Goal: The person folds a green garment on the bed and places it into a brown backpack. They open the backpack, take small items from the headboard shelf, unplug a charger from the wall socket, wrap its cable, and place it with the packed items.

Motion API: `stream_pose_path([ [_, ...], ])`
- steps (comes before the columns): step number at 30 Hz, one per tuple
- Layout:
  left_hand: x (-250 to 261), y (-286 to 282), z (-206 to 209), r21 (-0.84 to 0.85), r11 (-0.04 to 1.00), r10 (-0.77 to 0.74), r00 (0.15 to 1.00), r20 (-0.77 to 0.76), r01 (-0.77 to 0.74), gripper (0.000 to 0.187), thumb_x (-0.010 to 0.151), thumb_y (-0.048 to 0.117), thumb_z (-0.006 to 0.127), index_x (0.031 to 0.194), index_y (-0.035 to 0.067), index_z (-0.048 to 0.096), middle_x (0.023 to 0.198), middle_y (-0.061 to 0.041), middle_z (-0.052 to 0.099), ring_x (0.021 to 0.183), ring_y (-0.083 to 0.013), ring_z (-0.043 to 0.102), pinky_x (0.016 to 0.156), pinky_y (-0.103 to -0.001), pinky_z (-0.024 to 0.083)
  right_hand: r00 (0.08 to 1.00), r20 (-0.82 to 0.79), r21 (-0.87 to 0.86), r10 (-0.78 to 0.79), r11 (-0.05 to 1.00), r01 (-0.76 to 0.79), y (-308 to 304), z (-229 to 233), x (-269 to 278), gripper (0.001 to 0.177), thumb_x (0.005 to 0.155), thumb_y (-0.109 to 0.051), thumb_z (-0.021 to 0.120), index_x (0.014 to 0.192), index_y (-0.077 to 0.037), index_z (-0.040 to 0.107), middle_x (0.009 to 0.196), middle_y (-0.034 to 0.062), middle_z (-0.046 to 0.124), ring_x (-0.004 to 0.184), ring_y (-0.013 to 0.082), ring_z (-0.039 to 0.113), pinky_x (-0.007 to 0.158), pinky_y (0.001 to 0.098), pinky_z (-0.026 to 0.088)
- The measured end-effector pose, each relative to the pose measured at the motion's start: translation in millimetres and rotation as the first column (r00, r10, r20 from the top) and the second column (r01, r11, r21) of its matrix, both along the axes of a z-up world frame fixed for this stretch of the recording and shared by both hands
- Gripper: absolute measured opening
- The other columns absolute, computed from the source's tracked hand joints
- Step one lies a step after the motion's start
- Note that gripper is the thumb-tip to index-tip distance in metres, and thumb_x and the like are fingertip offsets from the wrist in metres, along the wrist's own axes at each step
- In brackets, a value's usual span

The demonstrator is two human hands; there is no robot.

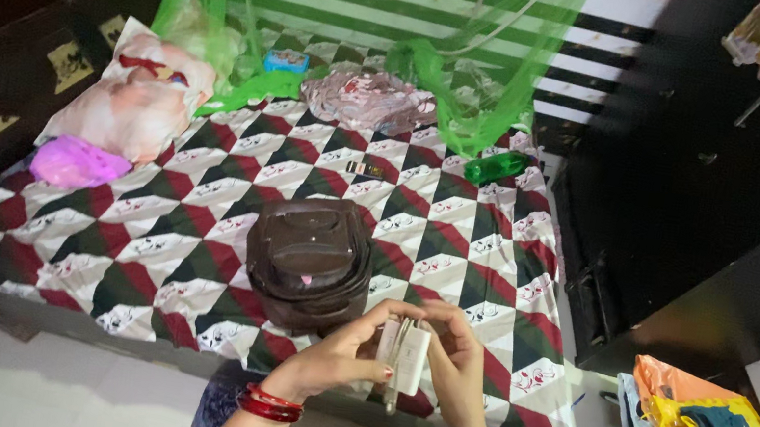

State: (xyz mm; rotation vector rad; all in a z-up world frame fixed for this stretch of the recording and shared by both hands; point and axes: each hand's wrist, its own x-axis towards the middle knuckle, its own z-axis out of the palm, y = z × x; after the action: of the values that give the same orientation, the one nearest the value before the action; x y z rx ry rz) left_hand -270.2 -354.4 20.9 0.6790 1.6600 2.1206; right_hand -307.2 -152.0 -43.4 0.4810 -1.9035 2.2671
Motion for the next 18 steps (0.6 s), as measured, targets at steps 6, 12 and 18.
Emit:
stream_pose_path([
  [6,-19,-17,0,-0.012,0.922,0.368,0.885,-0.286,-0.387,0.068,0.079,-0.004,0.077,0.138,0.011,0.047,0.126,-0.005,0.058,0.116,-0.0142,0.059,0.099,-0.029,0.051,0.955,-0.238,0.186,-0.178,0.957,0.224,-23,47,11,0.011,0.091,-0.001,0.072,0.102,-0.001,0.071,0.103,0.0047,0.067,0.089,0.0102,0.064,0.079,0.0250,0.051],
  [12,-29,-38,0,0.002,0.766,0.565,0.673,-0.477,-0.642,0.056,0.076,-0.002,0.083,0.124,0.008,0.056,0.110,-0.008,0.058,0.098,-0.0199,0.068,0.082,-0.031,0.056,0.846,-0.486,0.354,-0.221,0.835,0.422,-73,75,18,0.020,0.075,-0.002,0.082,0.094,-0.006,0.076,0.091,0.0065,0.072,0.085,0.0190,0.071,0.075,0.0289,0.055],
  [18,-34,-65,3,0.050,0.695,0.556,0.492,-0.670,-0.717,0.057,0.074,0.001,0.086,0.122,0.007,0.055,0.110,-0.013,0.058,0.097,-0.0271,0.066,0.084,-0.034,0.054,0.802,-0.573,0.401,-0.166,0.797,0.451,-103,83,9,0.017,0.079,-0.001,0.078,0.090,-0.003,0.066,0.091,0.0091,0.067,0.087,0.0238,0.067,0.074,0.0321,0.053],
])
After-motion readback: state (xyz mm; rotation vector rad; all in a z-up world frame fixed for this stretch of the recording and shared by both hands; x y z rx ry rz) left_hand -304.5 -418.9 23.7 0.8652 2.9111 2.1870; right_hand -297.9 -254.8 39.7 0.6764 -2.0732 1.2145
